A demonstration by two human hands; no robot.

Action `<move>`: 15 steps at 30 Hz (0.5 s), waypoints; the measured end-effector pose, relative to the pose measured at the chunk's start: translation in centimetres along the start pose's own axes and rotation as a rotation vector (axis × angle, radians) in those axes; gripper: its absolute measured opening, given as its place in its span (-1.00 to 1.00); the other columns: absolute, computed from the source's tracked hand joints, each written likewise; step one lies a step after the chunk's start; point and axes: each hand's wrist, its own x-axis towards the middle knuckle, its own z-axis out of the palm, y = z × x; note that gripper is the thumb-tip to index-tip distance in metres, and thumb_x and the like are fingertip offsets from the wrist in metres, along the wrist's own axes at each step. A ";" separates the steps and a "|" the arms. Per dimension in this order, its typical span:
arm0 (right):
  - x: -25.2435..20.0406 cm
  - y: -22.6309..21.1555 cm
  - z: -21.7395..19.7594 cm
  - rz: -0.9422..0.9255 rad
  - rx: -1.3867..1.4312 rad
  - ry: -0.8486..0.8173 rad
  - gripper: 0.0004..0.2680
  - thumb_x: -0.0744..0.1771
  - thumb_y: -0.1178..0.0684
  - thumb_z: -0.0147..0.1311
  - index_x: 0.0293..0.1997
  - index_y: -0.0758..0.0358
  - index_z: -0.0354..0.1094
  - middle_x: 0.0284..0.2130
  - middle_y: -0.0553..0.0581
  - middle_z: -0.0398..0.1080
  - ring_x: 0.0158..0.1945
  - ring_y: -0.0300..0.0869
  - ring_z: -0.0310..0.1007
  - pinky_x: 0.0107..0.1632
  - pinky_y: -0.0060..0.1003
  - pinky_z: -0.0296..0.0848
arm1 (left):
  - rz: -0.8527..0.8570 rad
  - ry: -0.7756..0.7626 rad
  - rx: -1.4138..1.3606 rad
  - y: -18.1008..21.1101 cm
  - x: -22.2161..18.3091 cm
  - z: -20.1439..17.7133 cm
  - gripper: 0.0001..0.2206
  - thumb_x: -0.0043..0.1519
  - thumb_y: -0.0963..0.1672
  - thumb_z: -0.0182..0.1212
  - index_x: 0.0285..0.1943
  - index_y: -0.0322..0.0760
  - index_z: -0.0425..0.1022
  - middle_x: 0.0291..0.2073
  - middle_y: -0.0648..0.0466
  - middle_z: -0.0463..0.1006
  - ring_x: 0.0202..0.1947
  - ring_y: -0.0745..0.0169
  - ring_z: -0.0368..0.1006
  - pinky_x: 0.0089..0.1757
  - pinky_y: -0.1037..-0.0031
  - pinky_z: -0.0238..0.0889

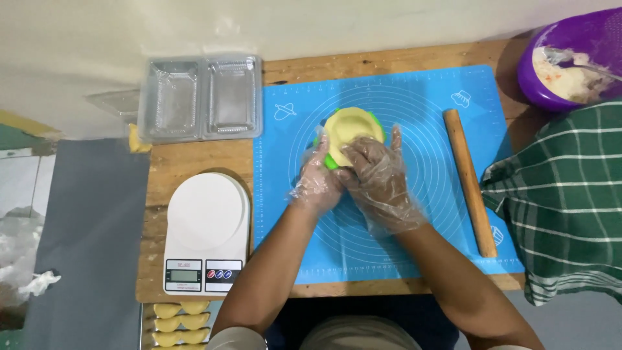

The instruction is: Rolling dough, adding filling, and using a plastic mold to shape and seal pastels.

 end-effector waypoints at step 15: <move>0.2 -0.6 -1.5 0.049 0.100 -0.032 -0.68 0.25 -0.21 0.34 0.00 0.09 0.54 -0.08 0.03 0.49 0.08 -0.05 0.52 0.45 0.36 -0.07 | -0.025 -0.189 -0.194 2.8 -4.9 2.6 -0.62 0.30 0.05 0.21 0.21 -0.12 0.53 -0.03 -0.07 0.66 -0.28 0.15 0.61 -0.52 0.69 0.40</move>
